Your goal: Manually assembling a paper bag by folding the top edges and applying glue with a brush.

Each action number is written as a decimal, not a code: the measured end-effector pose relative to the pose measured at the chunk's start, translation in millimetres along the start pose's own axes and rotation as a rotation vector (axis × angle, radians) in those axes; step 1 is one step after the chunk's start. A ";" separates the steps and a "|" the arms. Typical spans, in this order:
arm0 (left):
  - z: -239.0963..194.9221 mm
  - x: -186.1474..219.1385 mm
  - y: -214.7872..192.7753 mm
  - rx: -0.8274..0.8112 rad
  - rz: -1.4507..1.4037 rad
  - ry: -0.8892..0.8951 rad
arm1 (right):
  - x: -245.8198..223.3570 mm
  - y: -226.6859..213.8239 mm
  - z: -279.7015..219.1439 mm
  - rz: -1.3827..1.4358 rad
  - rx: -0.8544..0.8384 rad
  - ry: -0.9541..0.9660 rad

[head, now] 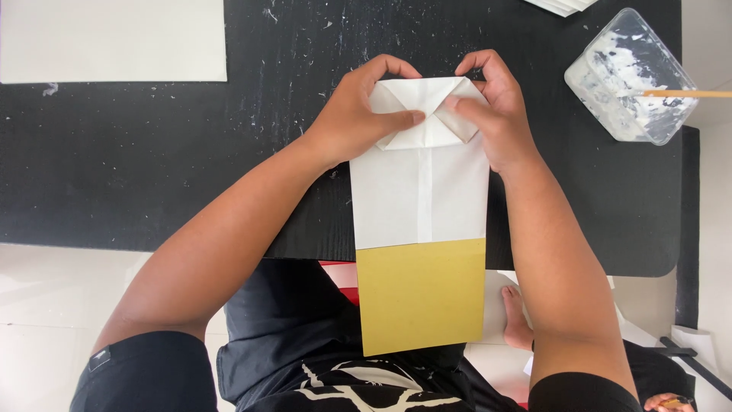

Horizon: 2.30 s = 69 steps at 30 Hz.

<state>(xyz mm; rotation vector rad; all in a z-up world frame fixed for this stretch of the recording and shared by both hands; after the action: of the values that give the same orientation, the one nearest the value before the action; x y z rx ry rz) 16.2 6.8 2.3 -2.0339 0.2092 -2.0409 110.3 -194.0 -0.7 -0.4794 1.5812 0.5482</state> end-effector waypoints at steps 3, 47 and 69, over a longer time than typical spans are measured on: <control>0.3 -0.4 -0.5 -0.016 0.001 -0.027 | -4.0 3.5 -0.6 -0.064 0.016 -0.006; 21.5 -43.8 -4.4 0.033 -0.186 -0.240 | 15.7 8.0 5.3 -0.033 0.021 -0.162; 5.7 2.1 -16.8 -0.070 -0.110 -0.215 | -9.9 21.3 -6.3 -0.137 0.048 -0.142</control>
<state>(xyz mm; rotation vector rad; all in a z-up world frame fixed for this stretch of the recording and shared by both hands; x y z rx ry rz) 20.7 22.7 9.1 -2.3362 0.1325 -1.8798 93.2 -181.0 10.9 -0.4980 1.4110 0.4294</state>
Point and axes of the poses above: each hand's wrist, its own z-axis towards the middle knuckle, its own y-axis out of the palm, x = y × z, the point moved 1 cm from there along z, towards the middle knuckle, and after that the axes turned 9 degrees about z, right-handed, at the moved point
